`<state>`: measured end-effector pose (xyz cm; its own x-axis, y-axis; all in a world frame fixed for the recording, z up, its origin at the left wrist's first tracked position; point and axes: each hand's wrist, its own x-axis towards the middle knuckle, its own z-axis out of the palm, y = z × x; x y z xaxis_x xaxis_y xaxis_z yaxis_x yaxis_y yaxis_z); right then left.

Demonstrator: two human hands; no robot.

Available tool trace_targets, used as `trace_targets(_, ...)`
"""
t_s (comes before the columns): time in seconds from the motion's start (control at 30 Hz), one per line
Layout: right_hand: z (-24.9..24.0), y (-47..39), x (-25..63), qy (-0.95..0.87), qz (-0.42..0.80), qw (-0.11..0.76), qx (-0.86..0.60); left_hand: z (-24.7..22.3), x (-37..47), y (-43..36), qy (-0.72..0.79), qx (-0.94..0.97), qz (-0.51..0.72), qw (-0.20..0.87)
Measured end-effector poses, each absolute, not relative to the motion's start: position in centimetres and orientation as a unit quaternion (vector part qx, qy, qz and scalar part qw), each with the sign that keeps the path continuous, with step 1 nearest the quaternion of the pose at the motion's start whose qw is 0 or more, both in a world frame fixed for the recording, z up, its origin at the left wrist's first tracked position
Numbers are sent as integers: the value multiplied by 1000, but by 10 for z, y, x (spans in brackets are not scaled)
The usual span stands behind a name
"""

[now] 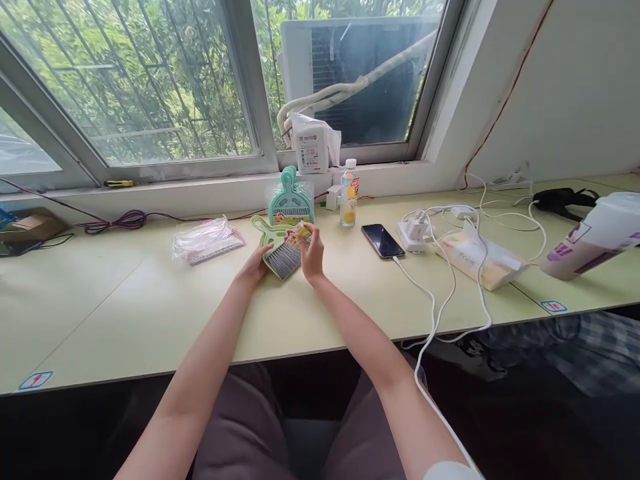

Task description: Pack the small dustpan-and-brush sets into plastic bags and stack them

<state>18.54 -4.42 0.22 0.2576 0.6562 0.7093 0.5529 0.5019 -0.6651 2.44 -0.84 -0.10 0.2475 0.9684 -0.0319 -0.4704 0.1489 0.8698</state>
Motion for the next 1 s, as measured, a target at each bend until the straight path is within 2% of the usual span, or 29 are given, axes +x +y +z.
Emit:
trace_targets(0.2, -8, -40, 172, -744, 73, 382, -544, -4, 24, -5, 326, 397, 523, 680)
trace_targets(0.3, -14, -35, 172, -752, 76, 316, -574, -3, 22, -5, 316, 392, 536, 677)
trace_targets(0.43, -14, -34, 177, -743, 49, 306, -593, 0, 19, -7, 319, 383, 540, 678)
trace_targets(0.63, -6, -40, 182, -737, -4, 360, -572, -2, 15, -3, 340, 364, 544, 675)
trace_targets(0.7, -7, -40, 183, -744, -9, 352, -567, -2, 15, -3, 341, 356, 546, 677)
trace_targets(0.87, -19, -33, 184, -778, 121, 260, -560, -2, 15, -5, 346, 360, 553, 667)
trace_targets(1.0, -21, -30, 186, -778, 141, 254, -557, -3, 15, -4, 351, 363, 550, 665)
